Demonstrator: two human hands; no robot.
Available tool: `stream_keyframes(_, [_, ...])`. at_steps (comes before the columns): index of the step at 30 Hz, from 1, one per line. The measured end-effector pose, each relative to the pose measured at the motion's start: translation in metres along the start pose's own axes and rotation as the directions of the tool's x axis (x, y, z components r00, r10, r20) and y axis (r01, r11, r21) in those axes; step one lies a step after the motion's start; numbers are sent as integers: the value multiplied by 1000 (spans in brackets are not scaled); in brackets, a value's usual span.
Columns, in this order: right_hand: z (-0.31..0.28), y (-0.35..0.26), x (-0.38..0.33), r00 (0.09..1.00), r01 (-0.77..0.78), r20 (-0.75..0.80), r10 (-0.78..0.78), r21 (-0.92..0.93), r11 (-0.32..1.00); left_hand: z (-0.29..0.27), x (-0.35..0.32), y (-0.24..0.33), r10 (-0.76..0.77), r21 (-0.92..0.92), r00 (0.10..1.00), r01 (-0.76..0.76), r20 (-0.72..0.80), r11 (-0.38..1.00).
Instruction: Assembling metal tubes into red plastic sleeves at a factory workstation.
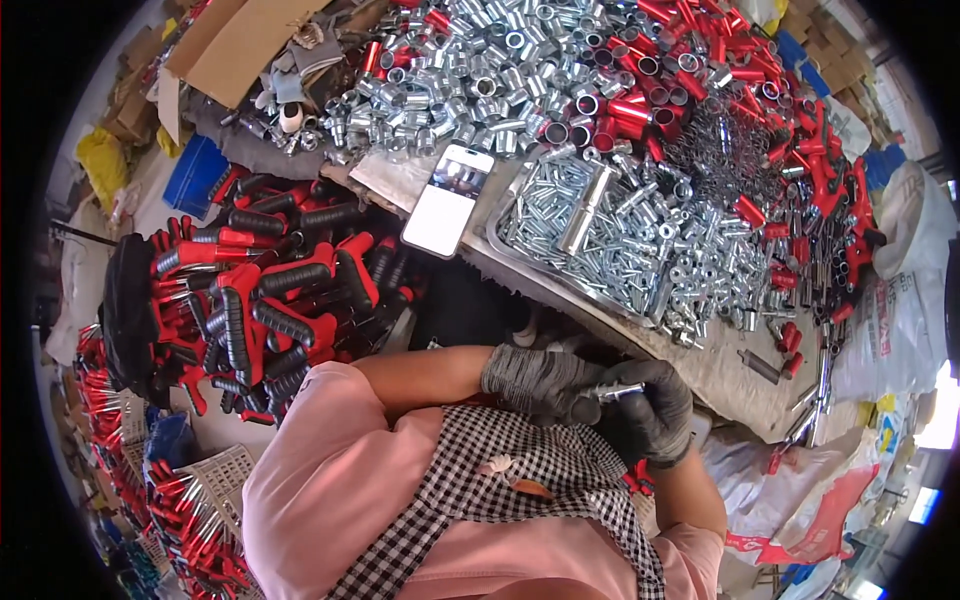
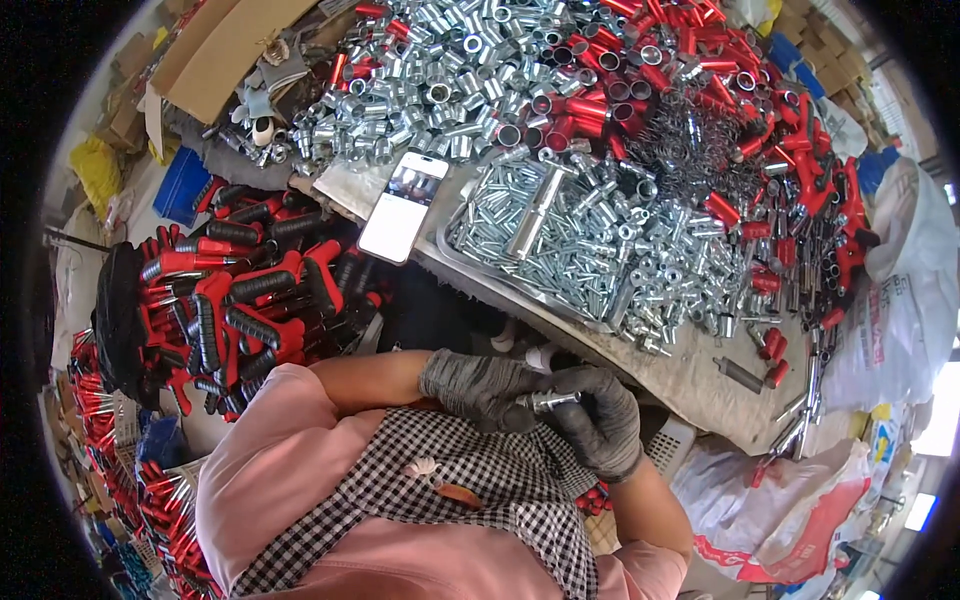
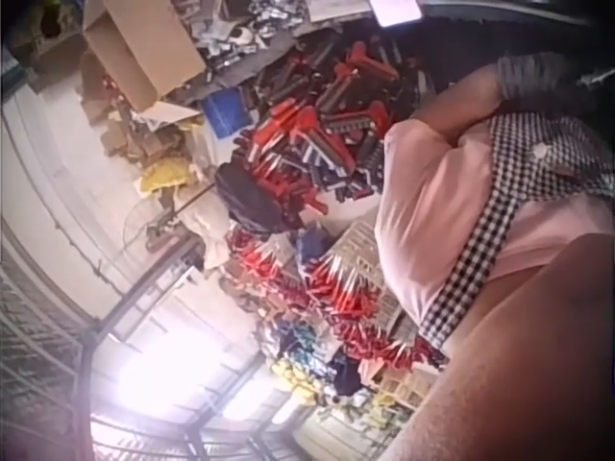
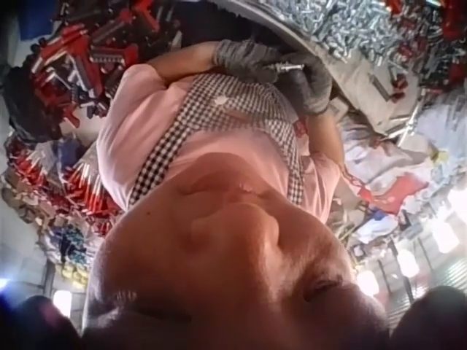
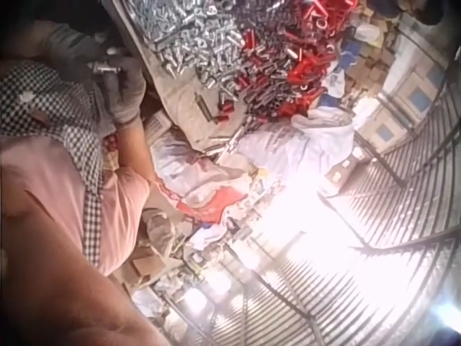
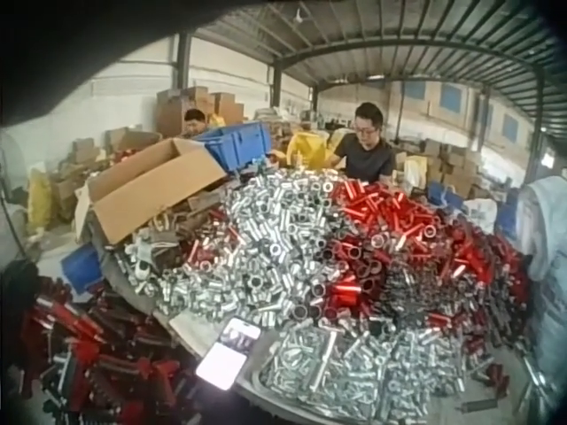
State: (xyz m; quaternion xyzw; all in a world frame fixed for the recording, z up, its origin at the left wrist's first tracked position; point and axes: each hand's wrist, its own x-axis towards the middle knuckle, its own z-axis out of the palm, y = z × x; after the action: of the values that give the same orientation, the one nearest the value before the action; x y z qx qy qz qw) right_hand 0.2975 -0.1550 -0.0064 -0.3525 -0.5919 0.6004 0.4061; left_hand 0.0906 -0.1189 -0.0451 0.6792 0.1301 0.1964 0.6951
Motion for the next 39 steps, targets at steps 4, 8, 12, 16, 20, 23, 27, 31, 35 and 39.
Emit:
stream_keyframes(4, [-3, 0, 5, 996, -75, 55, 75, 12, 997, 0, -3, -13, 47, 238, 999, -48, 10, 970])
stream_keyframes(8, [-2, -5, 16, 995, -3, 98, 13, -96, 995, 4, -2, -49, 90, 268, 995, -76, -38, 960])
stream_keyframes(12, [-2, -11, 21, 994, -27, 99, 39, -114, 993, 5, 0, -56, 132, 542, 988, -66, -84, 838])
stream_keyframes(16, [-6, -13, 21, 992, 27, 124, -2, -201, 979, 8, -1, -62, 92, 237, 984, -54, -150, 970])
stream_keyframes(20, [-8, -10, 16, 996, 14, 91, 0, -156, 988, 5, 2, -55, 196, 236, 968, -156, -158, 959])
stream_keyframes(23, [-13, -17, 14, 996, -12, 75, 40, -345, 939, 4, 1, -18, 127, 206, 964, -79, -235, 975])
stream_keyframes(27, [-16, -11, 8, 1000, -15, -20, 9, -326, 945, 3, 7, -15, 381, 601, 887, -160, -262, 783])
stream_keyframes(31, [-16, -7, 9, 998, 62, 45, -50, -328, 943, -3, 19, -31, 255, 162, 960, -234, -119, 959])
stream_keyframes(35, [-26, -9, 16, 981, 190, 128, -147, -440, 878, -10, 21, -42, 103, 207, 993, -114, 65, 972])
stream_keyframes(39, [-34, 0, 20, 972, 210, 180, -148, -398, 893, -7, 27, -23, 171, 333, 985, -169, 25, 928])
